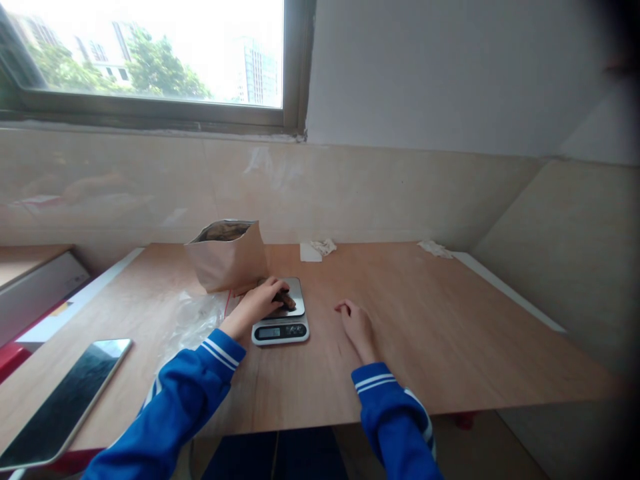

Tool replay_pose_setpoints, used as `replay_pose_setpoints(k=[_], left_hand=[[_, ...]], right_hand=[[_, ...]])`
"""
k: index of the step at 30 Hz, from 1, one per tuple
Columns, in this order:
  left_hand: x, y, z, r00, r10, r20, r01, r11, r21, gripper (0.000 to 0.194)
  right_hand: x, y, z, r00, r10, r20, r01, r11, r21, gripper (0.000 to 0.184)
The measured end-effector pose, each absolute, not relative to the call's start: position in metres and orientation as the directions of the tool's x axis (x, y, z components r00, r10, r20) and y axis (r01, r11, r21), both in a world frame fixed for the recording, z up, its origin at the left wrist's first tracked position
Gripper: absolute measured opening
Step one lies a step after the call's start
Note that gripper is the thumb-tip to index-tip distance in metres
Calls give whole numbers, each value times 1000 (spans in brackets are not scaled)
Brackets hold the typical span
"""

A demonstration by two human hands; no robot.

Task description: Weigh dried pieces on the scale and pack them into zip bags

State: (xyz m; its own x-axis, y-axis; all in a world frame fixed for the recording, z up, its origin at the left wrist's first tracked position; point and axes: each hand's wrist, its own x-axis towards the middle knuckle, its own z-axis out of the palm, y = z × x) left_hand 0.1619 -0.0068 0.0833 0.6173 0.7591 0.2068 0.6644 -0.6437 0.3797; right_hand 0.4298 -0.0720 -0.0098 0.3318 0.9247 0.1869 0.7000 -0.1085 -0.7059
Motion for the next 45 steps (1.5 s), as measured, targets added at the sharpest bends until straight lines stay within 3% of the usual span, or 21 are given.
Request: replay_pose_setpoints(k=[7, 19, 33, 45], left_hand=[[149, -1, 84, 666, 709, 230, 529, -667, 525, 44], [157, -22, 72, 633, 698, 334, 449, -683, 576, 68], [157, -23, 74, 707, 623, 336, 478, -770, 422, 48], [130, -44, 144, 454, 745, 488, 651, -651, 390, 28]], right_hand=[[429, -73, -9, 336, 925, 175, 694, -118, -710, 29], [429, -74, -6, 330, 928, 173, 702, -119, -702, 30], [429, -74, -6, 330, 930, 163, 700, -126, -703, 29], [429, -74, -7, 329, 930, 164, 687, -116, -717, 29]])
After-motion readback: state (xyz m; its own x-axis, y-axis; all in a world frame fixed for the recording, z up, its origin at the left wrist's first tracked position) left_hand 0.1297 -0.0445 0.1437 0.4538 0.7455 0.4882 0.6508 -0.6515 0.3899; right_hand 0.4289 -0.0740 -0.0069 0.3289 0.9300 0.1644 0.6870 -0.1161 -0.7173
